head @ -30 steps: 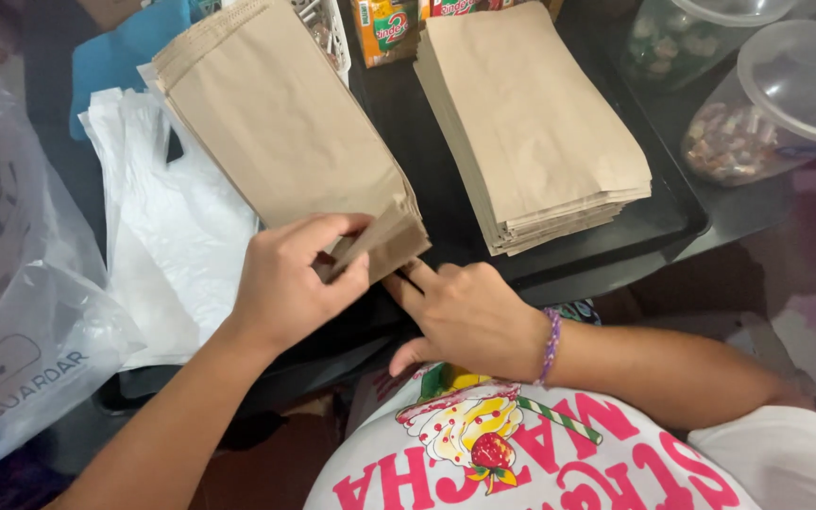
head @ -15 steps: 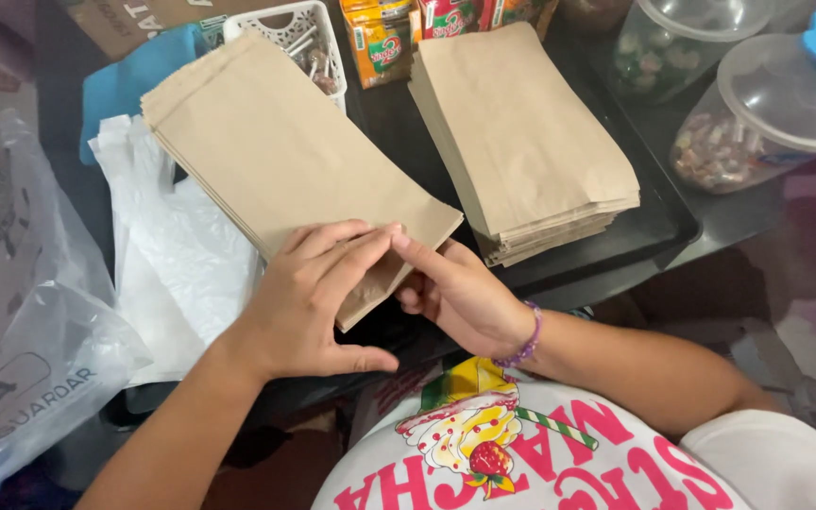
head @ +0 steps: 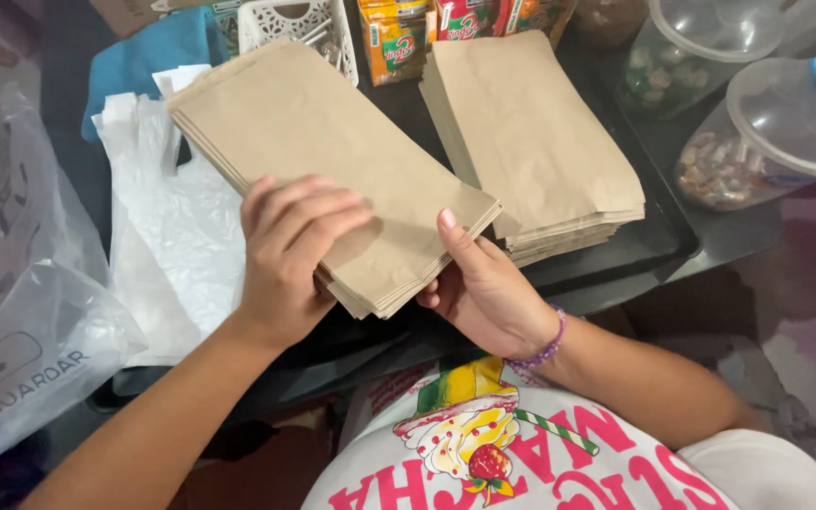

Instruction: Counting and organizing stacks of brown paper bags on a counter

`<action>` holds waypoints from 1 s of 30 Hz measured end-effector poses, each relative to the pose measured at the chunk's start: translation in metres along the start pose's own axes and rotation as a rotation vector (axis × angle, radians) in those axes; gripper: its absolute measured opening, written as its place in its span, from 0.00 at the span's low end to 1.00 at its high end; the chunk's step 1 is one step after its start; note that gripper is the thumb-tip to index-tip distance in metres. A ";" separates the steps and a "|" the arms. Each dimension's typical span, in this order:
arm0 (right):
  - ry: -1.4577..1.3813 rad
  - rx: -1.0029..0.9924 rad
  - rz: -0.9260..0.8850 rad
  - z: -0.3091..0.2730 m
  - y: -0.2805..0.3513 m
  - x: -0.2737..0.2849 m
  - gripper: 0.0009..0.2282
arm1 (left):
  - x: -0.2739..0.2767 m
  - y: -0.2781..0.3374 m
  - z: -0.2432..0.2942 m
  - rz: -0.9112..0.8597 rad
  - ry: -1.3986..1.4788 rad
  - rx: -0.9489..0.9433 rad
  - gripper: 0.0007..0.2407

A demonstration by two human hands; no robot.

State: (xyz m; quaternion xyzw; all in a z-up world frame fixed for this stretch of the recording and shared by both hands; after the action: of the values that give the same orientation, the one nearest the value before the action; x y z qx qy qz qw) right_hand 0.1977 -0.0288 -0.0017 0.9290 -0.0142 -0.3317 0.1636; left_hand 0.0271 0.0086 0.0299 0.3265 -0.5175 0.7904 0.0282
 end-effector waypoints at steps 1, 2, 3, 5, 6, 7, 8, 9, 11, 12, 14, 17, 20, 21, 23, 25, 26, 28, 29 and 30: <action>0.001 0.002 -0.002 0.000 -0.003 0.006 0.15 | -0.003 0.001 -0.001 0.002 -0.001 -0.001 0.12; -0.021 -0.012 0.011 0.002 -0.007 0.011 0.13 | -0.002 0.004 -0.005 0.098 -0.004 0.074 0.16; -0.044 -0.027 0.024 0.003 -0.010 0.017 0.12 | -0.001 0.007 -0.008 0.195 -0.008 0.149 0.21; -0.019 -0.073 0.071 -0.011 -0.007 0.005 0.08 | 0.008 0.006 -0.003 0.206 0.178 0.361 0.26; 0.009 -0.112 0.127 -0.019 -0.005 0.001 0.04 | 0.011 0.006 -0.003 0.215 0.376 0.570 0.34; 0.006 -0.112 0.124 -0.021 -0.005 -0.001 0.04 | 0.010 0.007 -0.010 0.214 0.374 0.568 0.34; 0.004 -0.121 0.134 -0.023 -0.005 -0.001 0.04 | 0.008 0.012 -0.023 0.389 0.720 0.794 0.32; 0.002 -0.130 0.143 -0.025 -0.006 -0.002 0.05 | 0.003 0.018 -0.034 0.566 1.070 1.015 0.33; 0.018 -0.135 0.144 -0.021 -0.006 -0.002 0.06 | -0.012 0.030 -0.034 0.424 1.351 1.235 0.22; 0.027 -0.142 0.144 -0.018 -0.007 -0.002 0.07 | -0.023 0.037 -0.031 0.250 1.622 1.449 0.25; 0.059 -0.140 0.101 -0.014 -0.003 -0.005 0.09 | -0.025 0.031 -0.016 -0.086 1.870 1.188 0.29; 0.185 -0.144 -0.022 -0.011 0.000 0.002 0.15 | -0.042 0.035 -0.014 -0.179 1.883 1.202 0.25; 0.441 -0.116 -0.168 -0.014 0.007 0.018 0.17 | -0.056 0.048 -0.028 0.044 1.637 1.465 0.12; 0.605 -0.101 -0.228 -0.014 0.010 0.024 0.17 | -0.059 0.052 -0.030 0.035 1.619 1.460 0.08; 1.014 0.397 -0.229 -0.035 0.025 0.016 0.09 | -0.058 0.052 -0.034 0.008 1.647 1.445 0.05; 1.397 0.910 -0.210 -0.052 0.038 -0.001 0.02 | -0.056 0.053 -0.032 -0.011 1.674 1.437 0.07; 1.425 1.131 -0.315 -0.060 0.042 -0.013 0.02 | -0.056 0.053 -0.030 0.047 1.631 1.529 0.04; 1.444 1.351 -0.428 -0.072 0.040 -0.028 0.02 | -0.056 0.052 -0.023 0.106 1.585 1.620 0.03; 1.467 1.267 -0.567 -0.073 0.033 -0.032 0.04 | -0.056 0.046 -0.018 0.117 1.659 1.509 0.07; 1.487 1.178 -0.700 -0.075 0.027 -0.035 0.07 | -0.056 0.040 -0.013 0.123 1.730 1.396 0.15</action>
State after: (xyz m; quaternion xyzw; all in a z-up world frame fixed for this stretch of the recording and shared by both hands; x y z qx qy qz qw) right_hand 0.2191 -0.0273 0.0824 0.7849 0.2032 0.3616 -0.4603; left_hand 0.0489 0.0174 -0.0360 -0.4166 0.2192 0.8694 0.1503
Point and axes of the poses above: each hand's wrist, its own y-axis away from the middle knuckle, its own x-axis out of the back of the hand, z = x × y, the point moved 3 cm from there along -y, towards the middle knuckle, and after that the axes turned 1 degree about x, right-handed, at the moved point
